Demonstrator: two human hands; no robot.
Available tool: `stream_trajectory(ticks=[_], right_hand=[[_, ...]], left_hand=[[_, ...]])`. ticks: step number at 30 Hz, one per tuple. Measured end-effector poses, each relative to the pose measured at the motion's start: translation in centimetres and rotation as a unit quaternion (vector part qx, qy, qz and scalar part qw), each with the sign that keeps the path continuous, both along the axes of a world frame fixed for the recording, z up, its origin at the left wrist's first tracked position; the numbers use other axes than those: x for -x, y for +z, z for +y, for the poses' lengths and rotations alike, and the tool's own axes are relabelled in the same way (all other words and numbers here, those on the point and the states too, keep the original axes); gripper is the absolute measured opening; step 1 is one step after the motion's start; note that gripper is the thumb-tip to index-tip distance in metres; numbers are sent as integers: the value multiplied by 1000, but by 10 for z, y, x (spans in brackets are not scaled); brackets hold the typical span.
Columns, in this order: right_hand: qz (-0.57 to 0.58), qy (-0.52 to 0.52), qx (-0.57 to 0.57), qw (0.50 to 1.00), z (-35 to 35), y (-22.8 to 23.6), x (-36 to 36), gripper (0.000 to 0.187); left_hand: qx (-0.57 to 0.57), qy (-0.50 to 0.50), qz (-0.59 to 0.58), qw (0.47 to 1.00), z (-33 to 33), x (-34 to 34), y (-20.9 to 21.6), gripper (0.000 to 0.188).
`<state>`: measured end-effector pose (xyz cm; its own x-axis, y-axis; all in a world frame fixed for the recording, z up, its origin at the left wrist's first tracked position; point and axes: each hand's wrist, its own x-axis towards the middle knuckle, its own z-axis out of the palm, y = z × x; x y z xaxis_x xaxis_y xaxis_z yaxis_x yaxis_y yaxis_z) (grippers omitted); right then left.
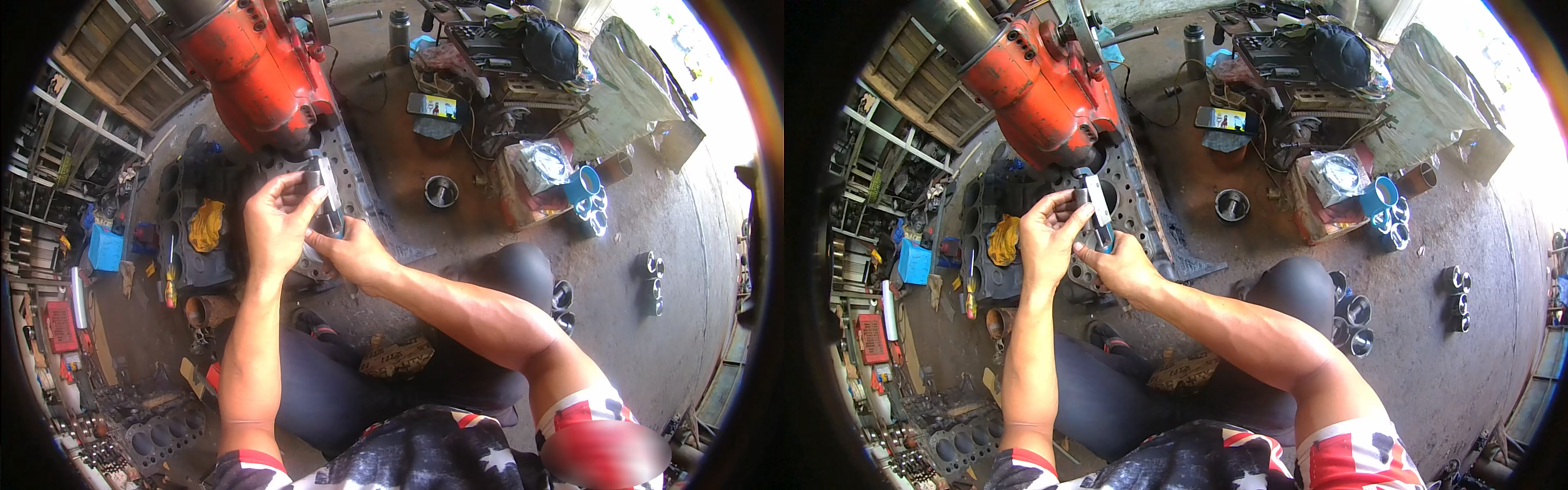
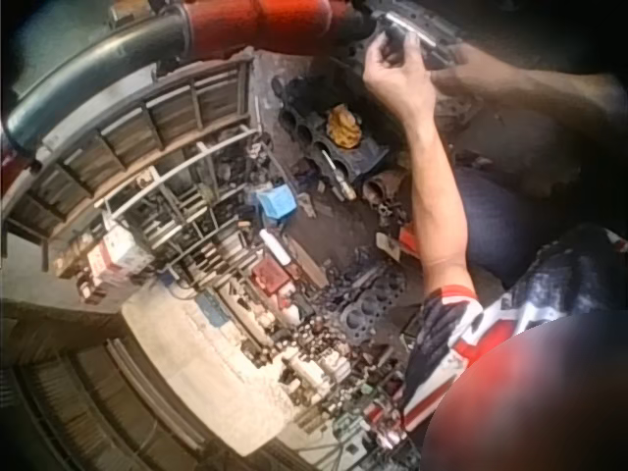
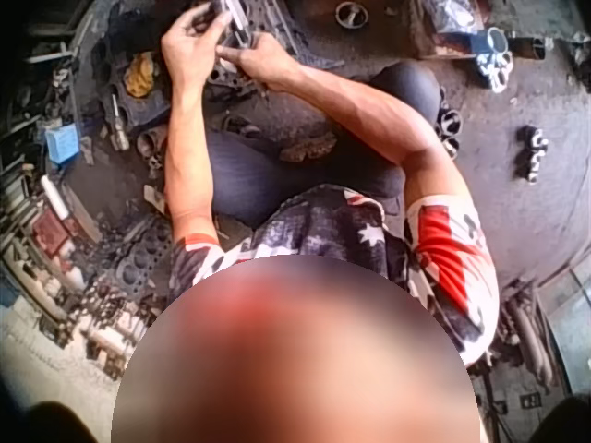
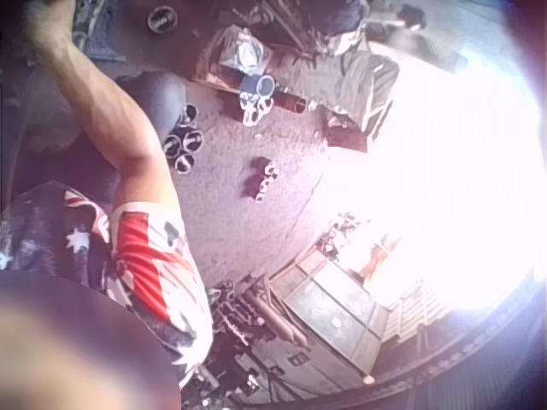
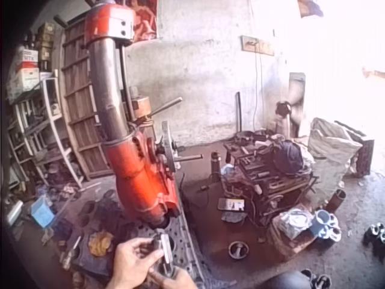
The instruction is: The person sits on the floor and assembles engine components by inserting a piston into a cylinder bore, then attaching a connecting rod and tightening it with a socket wrench. The person handles pistons, connecting rods, and a socket wrench while working on an engine block.
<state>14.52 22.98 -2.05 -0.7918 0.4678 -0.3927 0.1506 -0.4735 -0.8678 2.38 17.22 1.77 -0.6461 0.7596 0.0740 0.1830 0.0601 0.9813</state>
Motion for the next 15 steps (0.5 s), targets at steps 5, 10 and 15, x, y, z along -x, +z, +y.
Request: stream_trajectory(ticks=[5, 10, 15], right_hand=[[-18, 9, -29, 999, 1, 3, -2, 37], [-34, -2, -31, 999, -1, 6, -2, 35], [-26, 3, -33, 999, -1, 2, -2, 35]], left_hand=[[-12, 13, 38, 999, 1, -1, -3, 28], [-14, 21, 55, 998, 1, -2, -4, 27], [15, 24, 43, 999, 0, -3, -2, 28]])
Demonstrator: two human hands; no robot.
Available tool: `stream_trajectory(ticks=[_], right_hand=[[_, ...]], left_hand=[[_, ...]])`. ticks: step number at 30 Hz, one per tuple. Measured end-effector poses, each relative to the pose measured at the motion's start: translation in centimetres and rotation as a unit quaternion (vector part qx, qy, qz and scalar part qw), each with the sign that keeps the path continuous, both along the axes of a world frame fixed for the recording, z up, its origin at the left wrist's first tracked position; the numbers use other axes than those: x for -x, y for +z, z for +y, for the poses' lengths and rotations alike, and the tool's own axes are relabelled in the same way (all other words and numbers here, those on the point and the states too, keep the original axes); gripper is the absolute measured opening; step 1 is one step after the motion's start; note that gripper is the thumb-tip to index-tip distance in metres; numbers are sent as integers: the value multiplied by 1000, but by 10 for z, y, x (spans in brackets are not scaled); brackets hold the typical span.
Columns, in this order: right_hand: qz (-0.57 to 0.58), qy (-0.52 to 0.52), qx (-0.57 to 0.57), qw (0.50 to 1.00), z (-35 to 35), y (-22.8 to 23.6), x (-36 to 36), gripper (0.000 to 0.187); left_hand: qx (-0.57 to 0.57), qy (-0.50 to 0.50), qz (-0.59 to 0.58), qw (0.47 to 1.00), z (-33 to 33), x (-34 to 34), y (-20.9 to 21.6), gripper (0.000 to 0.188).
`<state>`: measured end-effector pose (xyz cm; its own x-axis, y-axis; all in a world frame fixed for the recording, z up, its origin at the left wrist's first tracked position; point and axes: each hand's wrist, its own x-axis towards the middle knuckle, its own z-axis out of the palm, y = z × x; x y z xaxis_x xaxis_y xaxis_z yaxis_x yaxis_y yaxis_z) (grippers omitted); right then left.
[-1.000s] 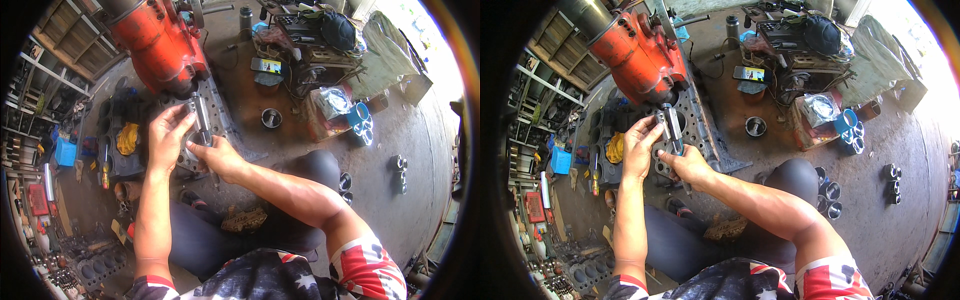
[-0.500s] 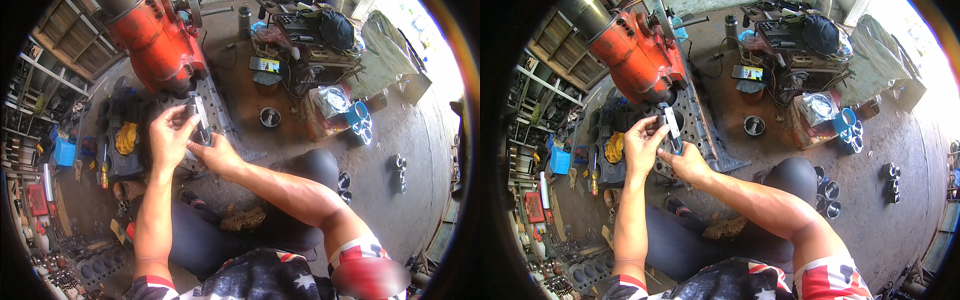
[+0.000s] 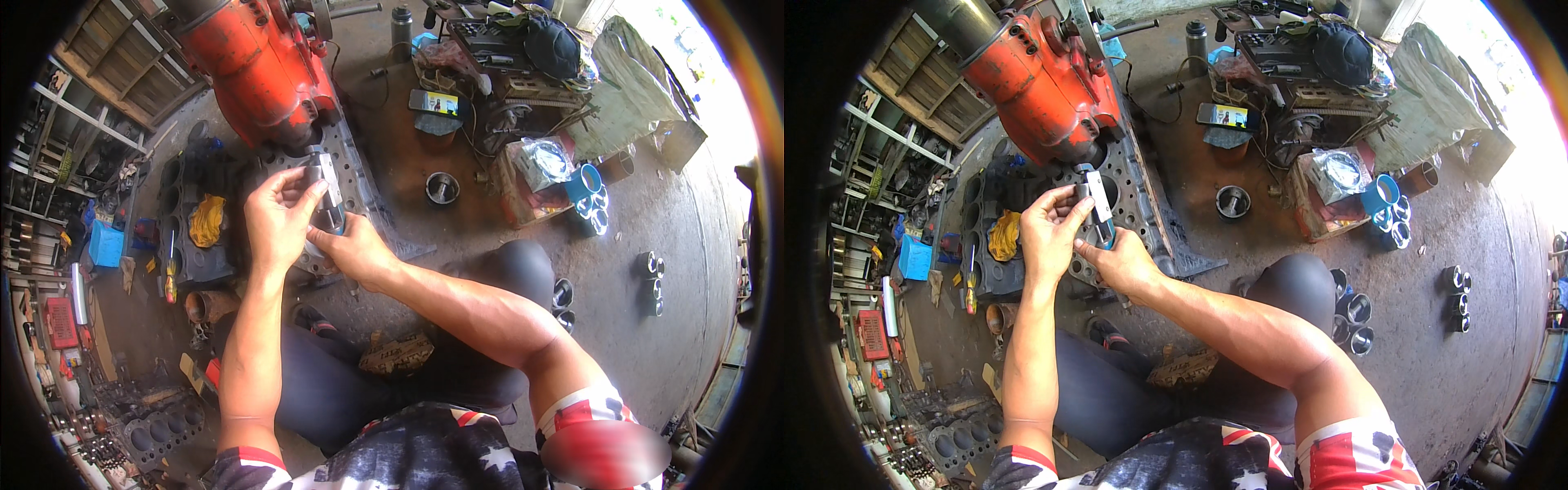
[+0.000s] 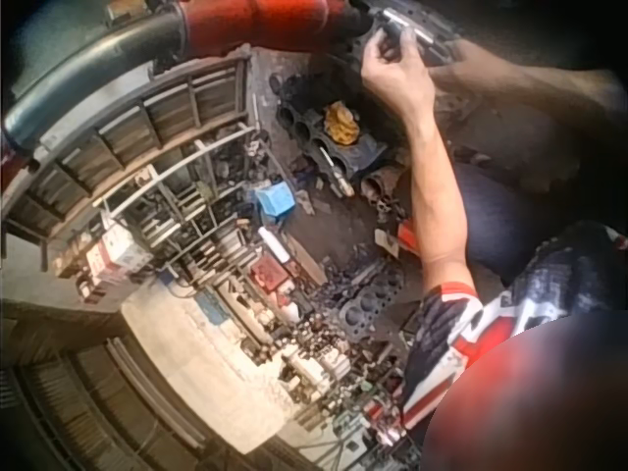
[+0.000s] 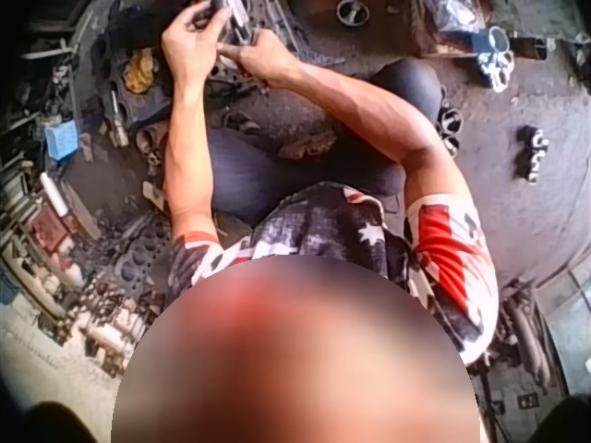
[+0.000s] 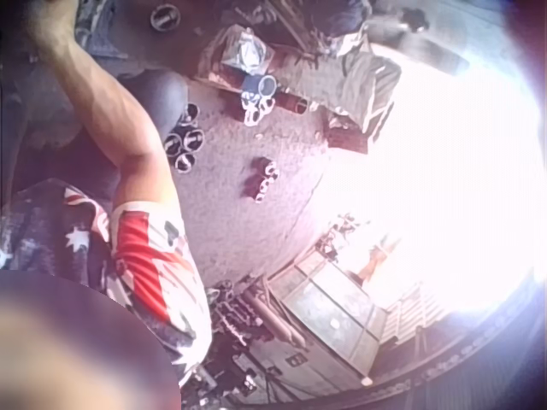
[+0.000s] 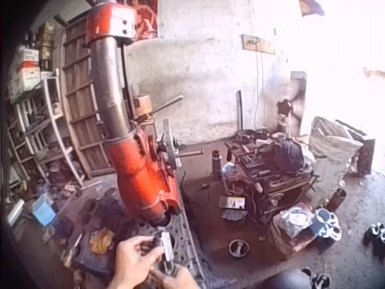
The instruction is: The person sits on the floor and assembles engine components by inserting a piston into a cylinder bore, then attaching a connecting rod and tightening it with a socket wrench. The person handles pistons, connecting rods, and a socket wrench while working on an engine block.
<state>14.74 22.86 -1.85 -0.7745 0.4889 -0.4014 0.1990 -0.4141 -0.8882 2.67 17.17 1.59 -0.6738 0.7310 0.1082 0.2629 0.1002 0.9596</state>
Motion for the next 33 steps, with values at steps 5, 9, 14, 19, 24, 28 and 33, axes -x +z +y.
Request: stream_trajectory(ticks=[5, 9, 14, 19, 24, 28, 33], right_hand=[[14, -4, 9, 1000, -2, 0, -1, 35], [-2, 11, 3, 1000, -3, 4, -3, 32], [-12, 20, -2, 1000, -3, 8, -5, 30], [-13, 16, 4, 1000, -3, 1, -1, 37], [-14, 23, -5, 1000, -5, -6, 0, 26], [-26, 37, -4, 999, -3, -5, -1, 25], [-10, 75, 10, 997, 1, 1, -4, 32]], left_hand=[[-5, 4, 9, 1000, 1, 2, -2, 28], [-17, 6, 28, 999, 1, 4, -5, 27], [-25, 10, 10, 1000, 1, 3, -9, 27], [-30, 10, -9, 999, 4, 1, -13, 26], [-20, 19, 7, 1000, 6, 1, -15, 27], [1, 28, 19, 999, 5, -2, -13, 26], [-37, 3, -60, 997, -3, -6, 0, 20]])
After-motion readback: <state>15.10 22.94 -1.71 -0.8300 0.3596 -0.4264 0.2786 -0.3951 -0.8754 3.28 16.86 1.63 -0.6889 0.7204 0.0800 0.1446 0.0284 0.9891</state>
